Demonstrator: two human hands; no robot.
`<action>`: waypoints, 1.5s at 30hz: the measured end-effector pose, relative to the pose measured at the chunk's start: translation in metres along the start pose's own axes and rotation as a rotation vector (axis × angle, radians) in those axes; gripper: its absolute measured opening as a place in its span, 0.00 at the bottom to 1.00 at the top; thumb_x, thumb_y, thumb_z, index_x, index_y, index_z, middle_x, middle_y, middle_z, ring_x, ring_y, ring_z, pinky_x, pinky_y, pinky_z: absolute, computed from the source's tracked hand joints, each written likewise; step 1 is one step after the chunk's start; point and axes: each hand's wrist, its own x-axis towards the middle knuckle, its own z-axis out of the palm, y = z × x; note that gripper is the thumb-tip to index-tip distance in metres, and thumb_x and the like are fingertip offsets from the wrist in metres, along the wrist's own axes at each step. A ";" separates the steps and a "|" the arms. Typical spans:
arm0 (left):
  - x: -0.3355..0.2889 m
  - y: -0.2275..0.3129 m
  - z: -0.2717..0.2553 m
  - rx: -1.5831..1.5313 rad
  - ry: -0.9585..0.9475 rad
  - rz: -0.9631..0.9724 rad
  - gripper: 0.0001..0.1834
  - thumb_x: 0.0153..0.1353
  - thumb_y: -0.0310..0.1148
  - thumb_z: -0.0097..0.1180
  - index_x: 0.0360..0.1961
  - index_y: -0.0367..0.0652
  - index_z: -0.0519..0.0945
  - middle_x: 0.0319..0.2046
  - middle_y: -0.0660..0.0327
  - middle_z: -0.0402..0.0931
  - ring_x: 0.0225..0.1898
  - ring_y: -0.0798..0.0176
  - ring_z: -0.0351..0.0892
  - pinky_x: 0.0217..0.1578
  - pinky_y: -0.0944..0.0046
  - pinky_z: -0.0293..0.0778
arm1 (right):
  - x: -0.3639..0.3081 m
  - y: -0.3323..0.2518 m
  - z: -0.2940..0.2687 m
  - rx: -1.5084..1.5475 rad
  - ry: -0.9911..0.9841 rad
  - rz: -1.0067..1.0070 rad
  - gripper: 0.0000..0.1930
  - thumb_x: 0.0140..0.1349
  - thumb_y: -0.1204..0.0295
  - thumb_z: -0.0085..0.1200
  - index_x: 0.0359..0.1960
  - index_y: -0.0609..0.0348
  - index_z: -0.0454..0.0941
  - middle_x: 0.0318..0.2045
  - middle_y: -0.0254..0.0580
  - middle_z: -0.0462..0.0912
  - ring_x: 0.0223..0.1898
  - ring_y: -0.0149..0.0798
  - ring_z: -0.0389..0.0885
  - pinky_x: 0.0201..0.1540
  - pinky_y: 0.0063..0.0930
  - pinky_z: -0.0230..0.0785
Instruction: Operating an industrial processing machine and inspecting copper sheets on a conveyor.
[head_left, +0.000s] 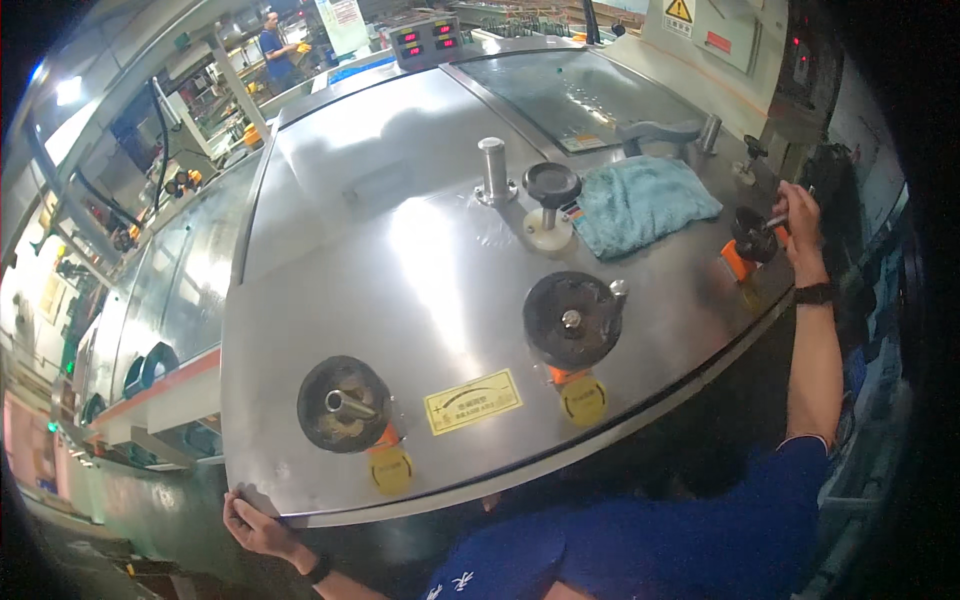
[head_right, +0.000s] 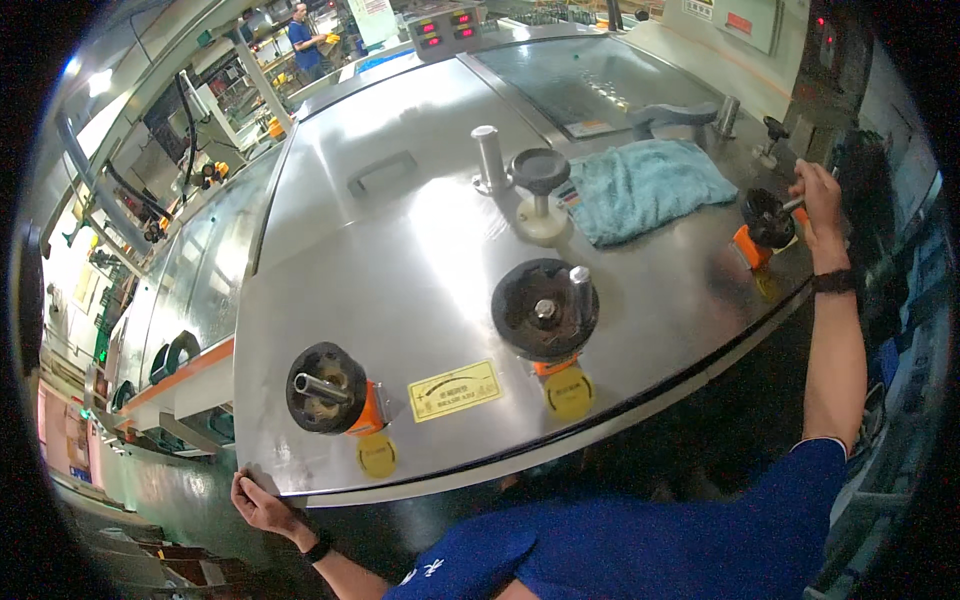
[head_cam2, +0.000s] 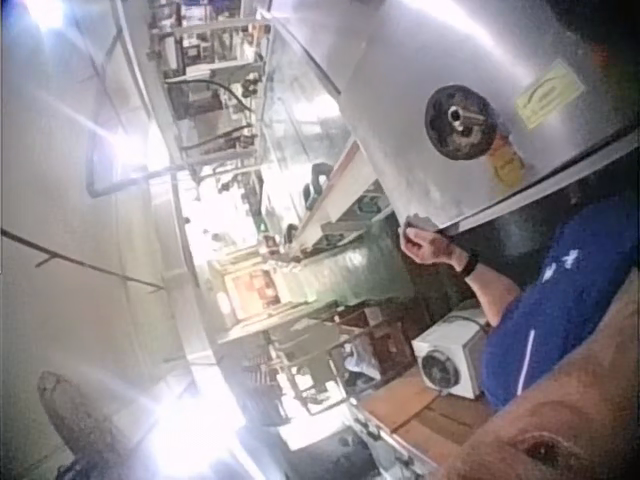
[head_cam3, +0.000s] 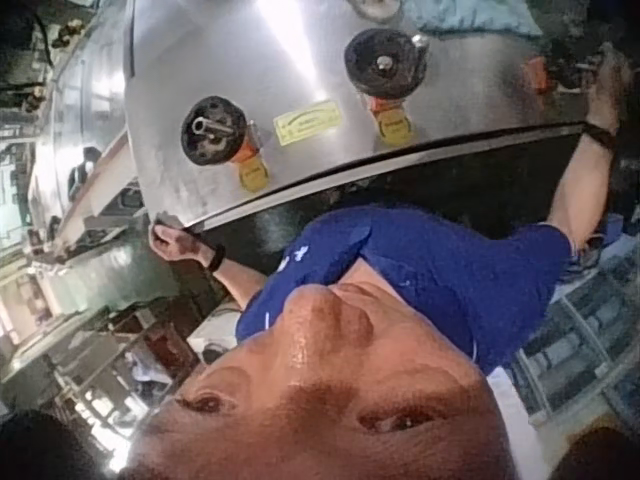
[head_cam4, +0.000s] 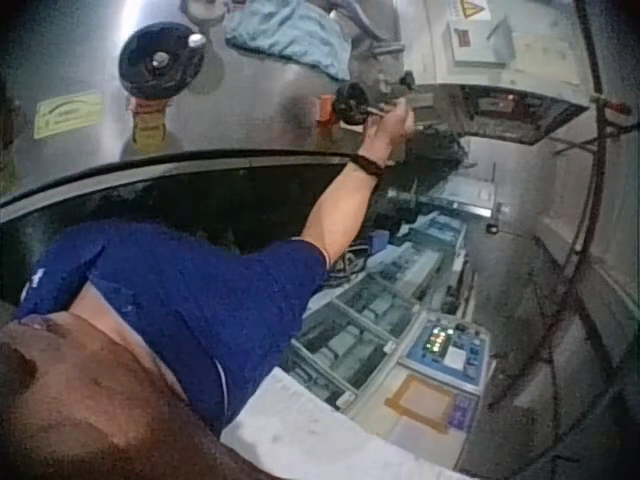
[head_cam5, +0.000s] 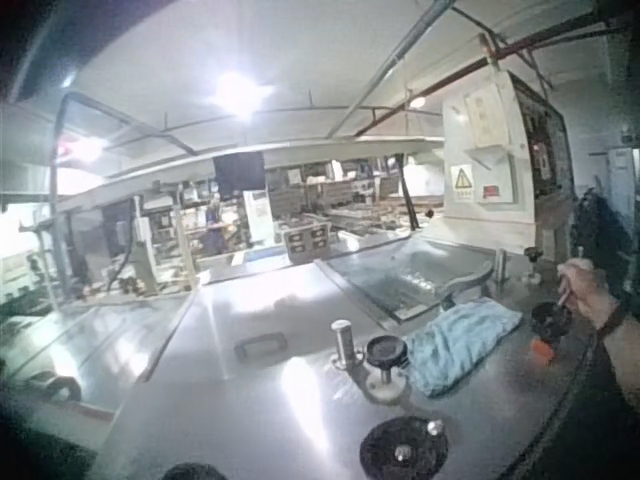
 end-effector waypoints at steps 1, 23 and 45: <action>0.000 0.002 -0.001 0.014 -0.006 0.022 0.15 0.76 0.30 0.49 0.52 0.27 0.80 0.50 0.49 0.81 0.52 0.56 0.80 0.56 0.58 0.76 | -0.029 -0.030 0.015 -0.194 0.046 -0.208 0.13 0.72 0.62 0.56 0.45 0.59 0.81 0.35 0.37 0.81 0.35 0.31 0.80 0.44 0.31 0.73; 0.009 -0.022 -0.018 -0.115 -0.232 0.165 0.12 0.74 0.23 0.43 0.51 0.34 0.78 0.51 0.51 0.76 0.59 0.51 0.74 0.61 0.52 0.69 | -0.446 -0.345 0.304 0.297 -1.309 -0.534 0.20 0.69 0.62 0.57 0.22 0.65 0.78 0.19 0.40 0.78 0.24 0.27 0.76 0.28 0.27 0.67; 0.011 -0.018 -0.019 -0.145 -0.240 0.137 0.11 0.73 0.21 0.44 0.50 0.35 0.77 0.50 0.52 0.76 0.62 0.49 0.71 0.63 0.51 0.67 | -0.450 -0.342 0.288 0.228 -1.224 -0.503 0.17 0.74 0.64 0.50 0.27 0.62 0.77 0.19 0.45 0.75 0.22 0.37 0.74 0.28 0.36 0.68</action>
